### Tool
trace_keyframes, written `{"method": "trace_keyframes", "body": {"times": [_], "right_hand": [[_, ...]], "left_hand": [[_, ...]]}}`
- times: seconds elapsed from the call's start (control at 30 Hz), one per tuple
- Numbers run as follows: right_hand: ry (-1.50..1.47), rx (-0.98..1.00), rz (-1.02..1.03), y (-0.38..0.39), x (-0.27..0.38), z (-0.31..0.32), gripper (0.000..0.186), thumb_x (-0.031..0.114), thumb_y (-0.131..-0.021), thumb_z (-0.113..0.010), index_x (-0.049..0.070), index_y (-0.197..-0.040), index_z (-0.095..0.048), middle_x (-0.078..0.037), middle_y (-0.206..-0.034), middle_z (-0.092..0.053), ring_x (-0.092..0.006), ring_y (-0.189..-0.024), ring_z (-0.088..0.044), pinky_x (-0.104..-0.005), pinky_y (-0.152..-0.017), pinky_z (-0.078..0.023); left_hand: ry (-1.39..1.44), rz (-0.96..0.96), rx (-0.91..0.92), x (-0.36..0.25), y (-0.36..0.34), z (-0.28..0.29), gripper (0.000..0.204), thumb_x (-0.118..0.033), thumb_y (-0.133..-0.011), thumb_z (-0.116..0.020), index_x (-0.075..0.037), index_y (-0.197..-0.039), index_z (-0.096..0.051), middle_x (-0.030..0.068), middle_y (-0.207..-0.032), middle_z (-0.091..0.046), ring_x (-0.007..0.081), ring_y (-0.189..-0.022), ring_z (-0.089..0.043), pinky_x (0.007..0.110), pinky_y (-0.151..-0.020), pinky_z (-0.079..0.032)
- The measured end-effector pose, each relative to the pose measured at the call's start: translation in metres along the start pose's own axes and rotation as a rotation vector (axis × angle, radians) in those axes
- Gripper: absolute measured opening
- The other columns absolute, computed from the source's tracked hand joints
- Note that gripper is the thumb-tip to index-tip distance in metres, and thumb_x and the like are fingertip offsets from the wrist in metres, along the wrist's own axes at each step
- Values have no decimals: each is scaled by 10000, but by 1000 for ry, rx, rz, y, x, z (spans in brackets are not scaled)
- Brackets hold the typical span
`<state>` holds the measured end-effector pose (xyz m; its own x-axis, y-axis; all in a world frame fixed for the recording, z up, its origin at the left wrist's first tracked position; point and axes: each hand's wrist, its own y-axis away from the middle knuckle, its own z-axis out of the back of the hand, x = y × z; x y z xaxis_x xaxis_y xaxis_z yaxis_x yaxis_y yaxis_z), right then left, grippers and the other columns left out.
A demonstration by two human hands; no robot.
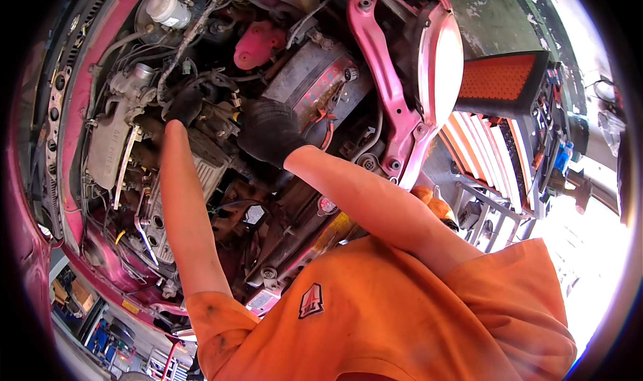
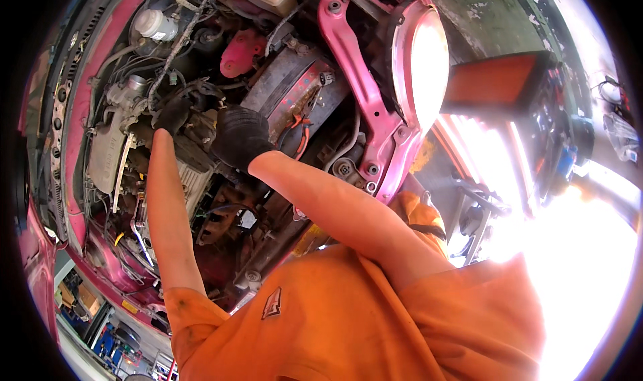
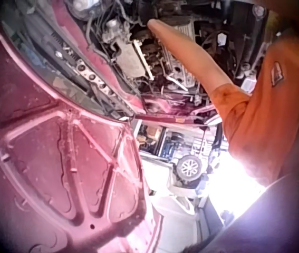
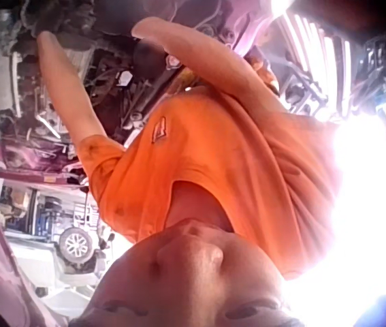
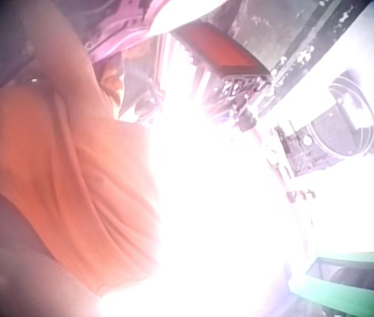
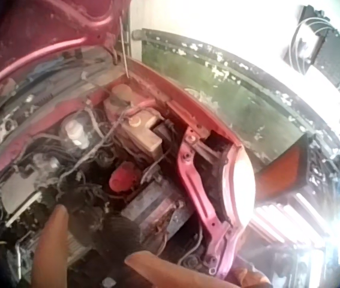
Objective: The person manipulates wires, hoses, and engine components within the engine bay of a pink car by hand and using a screwdriver and a wrench. They also open a drawer in a rolling tool cabinet.
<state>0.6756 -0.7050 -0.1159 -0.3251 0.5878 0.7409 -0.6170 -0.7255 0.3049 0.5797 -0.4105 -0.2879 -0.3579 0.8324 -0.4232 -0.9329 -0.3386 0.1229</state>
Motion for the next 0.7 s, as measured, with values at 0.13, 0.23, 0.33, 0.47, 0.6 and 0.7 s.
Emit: {"method": "trace_keyframes", "body": {"times": [0.13,0.23,0.33,0.47,0.6,0.7], "right_hand": [[311,106,436,-28,-49,-15,256,222,-755,-618,31,-914,-680,-191,-840,-679,-357,-833,-672,-458,-752,-532],[284,182,44,-9,3,17,274,235,-765,-628,35,-948,-670,-197,-892,-680,-360,-870,-665,-452,-770,-528],[7,-115,143,1,2,-11,291,245,-770,-633,24,-957,-655,-204,-898,-674,-370,-879,-661,-469,-728,-538],[364,31,429,-6,-35,-17,221,229,-835,-589,23,-892,-642,-225,-885,-660,-382,-894,-653,-497,-757,-525],[347,202,509,9,0,27,256,245,-914,-537,16,-881,-648,-210,-824,-659,-356,-847,-674,-474,-741,-533],[-111,221,53,28,-28,79,355,320,-944,-552,-12,-991,-669,-188,-802,-678,-286,-771,-698,-403,-705,-542]], "left_hand": [[-362,-248,160,-12,-14,6,264,-77,-861,-480,-52,-1008,-698,190,-1036,-681,338,-952,-664,440,-842,-508],[-226,-39,228,-42,-6,16,272,-99,-877,-474,-36,-1034,-687,197,-1059,-674,334,-987,-654,427,-870,-498],[-203,-3,113,0,-5,8,302,-85,-887,-462,-32,-1115,-653,202,-1129,-649,315,-1046,-631,392,-924,-479],[11,100,161,-39,-25,-10,365,-80,-902,-443,-36,-1234,-586,197,-1247,-594,295,-1125,-592,351,-984,-449],[141,-166,-55,13,-4,13,421,-92,-876,-492,-24,-1288,-545,222,-1191,-615,310,-1091,-608,358,-957,-462],[257,-127,-17,-7,-3,3,415,-104,-859,-531,-13,-1262,-558,238,-1119,-643,332,-1034,-628,372,-909,-480]]}}
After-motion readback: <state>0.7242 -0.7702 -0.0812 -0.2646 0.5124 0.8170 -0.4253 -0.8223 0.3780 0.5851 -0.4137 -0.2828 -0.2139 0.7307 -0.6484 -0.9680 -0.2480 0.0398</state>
